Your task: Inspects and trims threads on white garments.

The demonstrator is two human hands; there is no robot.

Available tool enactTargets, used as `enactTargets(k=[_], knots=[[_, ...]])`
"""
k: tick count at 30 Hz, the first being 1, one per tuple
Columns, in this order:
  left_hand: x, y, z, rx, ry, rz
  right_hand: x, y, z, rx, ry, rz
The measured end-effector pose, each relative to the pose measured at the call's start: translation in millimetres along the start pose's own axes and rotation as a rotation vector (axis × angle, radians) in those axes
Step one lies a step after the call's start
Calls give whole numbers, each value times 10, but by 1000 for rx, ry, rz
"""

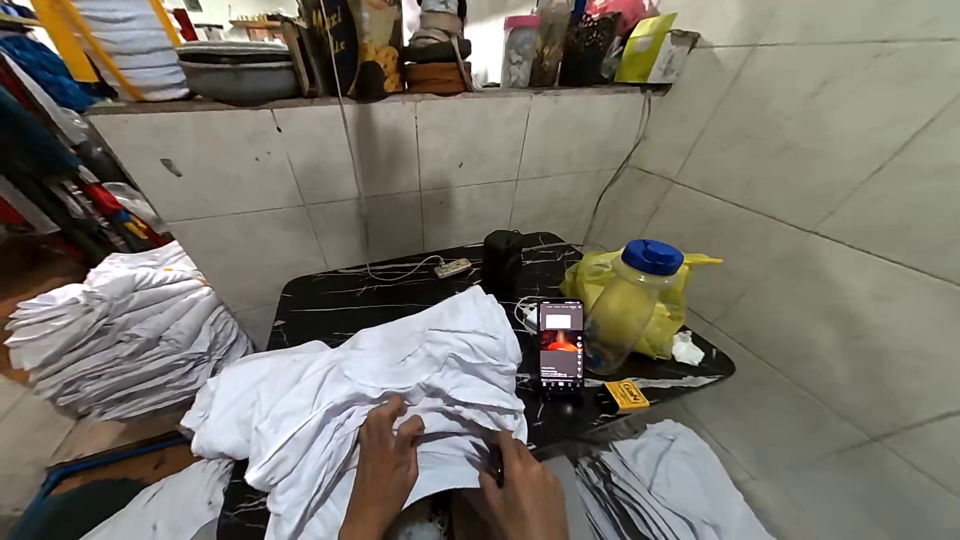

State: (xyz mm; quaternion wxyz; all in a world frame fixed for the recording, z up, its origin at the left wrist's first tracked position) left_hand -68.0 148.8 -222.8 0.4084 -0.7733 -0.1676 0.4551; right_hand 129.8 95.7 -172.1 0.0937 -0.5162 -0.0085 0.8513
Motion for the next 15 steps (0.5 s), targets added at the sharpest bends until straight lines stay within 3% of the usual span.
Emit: enactTargets(k=[3,7,10,15], knots=[[-22,35,-47,128,-43,-41,2,62,-17,14,-16,-34],[6,-29,-71,196,-8,111,88,65,-90,-167,-164,-310],[29,-70,-81,137,-31,183,144,-30,-117,-219,-271,-240],[51,-97,-52,82,-102,204,344,-87,-24,-190,-120,-55]])
Point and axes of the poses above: each hand's wrist, its own y-axis away from the middle knuckle, its own x-axis out of the palm, z = x × y, the point moved 2 cm from there along -y, towards the middle knuckle, and after that the axes turned 5 degrees about -z, right-handed, at the moved point
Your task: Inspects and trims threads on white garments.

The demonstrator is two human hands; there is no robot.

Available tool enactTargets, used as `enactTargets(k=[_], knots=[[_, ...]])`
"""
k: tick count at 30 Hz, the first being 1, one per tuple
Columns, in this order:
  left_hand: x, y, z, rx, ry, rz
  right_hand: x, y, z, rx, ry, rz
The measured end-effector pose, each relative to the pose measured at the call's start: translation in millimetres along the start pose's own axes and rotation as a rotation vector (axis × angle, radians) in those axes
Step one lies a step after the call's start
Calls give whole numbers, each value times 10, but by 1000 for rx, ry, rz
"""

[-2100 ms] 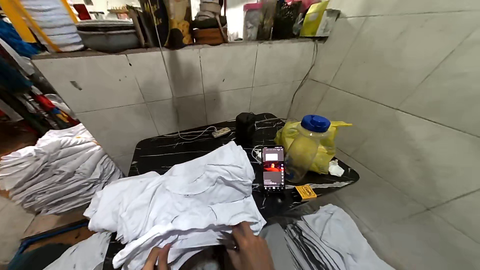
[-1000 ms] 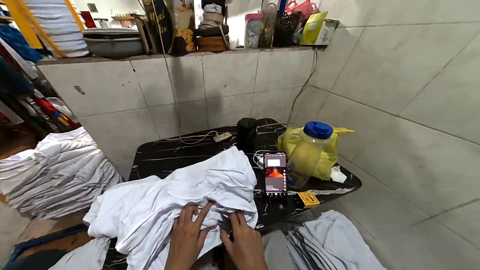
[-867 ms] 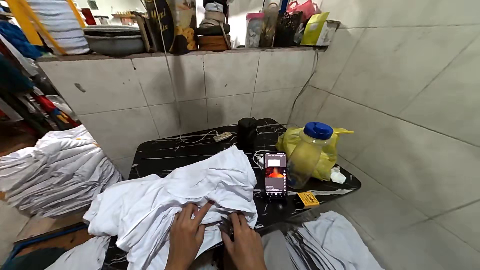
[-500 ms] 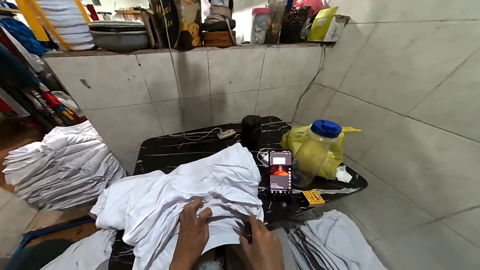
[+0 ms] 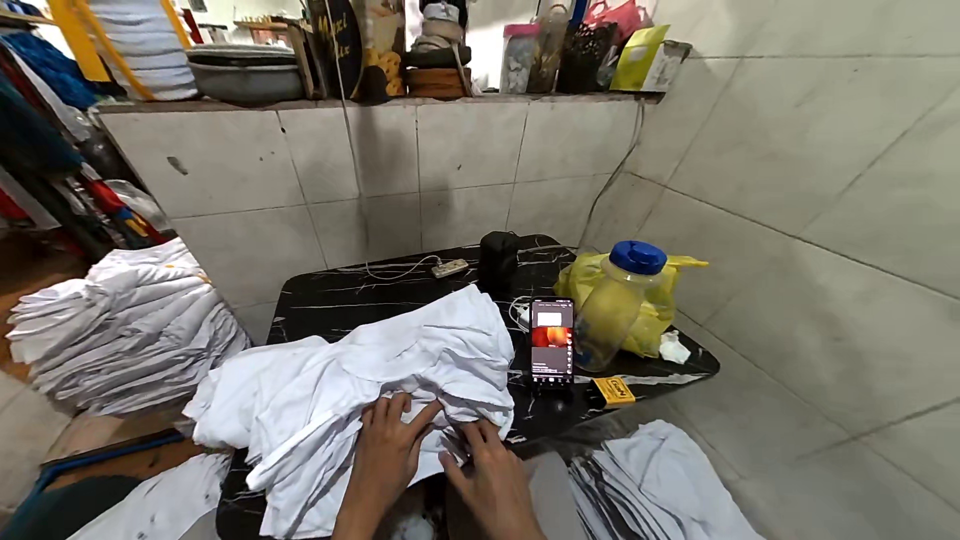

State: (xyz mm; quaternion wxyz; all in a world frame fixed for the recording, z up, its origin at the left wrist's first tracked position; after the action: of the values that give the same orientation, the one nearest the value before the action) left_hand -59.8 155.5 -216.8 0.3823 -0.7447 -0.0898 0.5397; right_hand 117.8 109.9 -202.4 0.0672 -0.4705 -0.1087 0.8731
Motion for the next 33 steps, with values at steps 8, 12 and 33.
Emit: enactTargets(k=[8,12,33], knots=[[-33,-87,-130,-93,-115,-2,-165,62,6,99,88,-121],[11,-78,-218,-167,-104,-24,-172,44,-29,54,-157,-48],[-111,201,-257,-432,505,-200,125,-360,-269,370,-1326,152]])
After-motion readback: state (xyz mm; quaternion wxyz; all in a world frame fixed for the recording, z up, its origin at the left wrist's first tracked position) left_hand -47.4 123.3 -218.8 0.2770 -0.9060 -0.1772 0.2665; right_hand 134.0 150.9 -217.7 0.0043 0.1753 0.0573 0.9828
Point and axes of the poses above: each hand's wrist, its own y-axis away from the middle knuckle, its own x-axis out of the palm, z = x × y, the point moved 2 cm from there along -y, towards the middle knuckle, and after that the axes turned 5 degrees about -z, right-handed, at the moved point
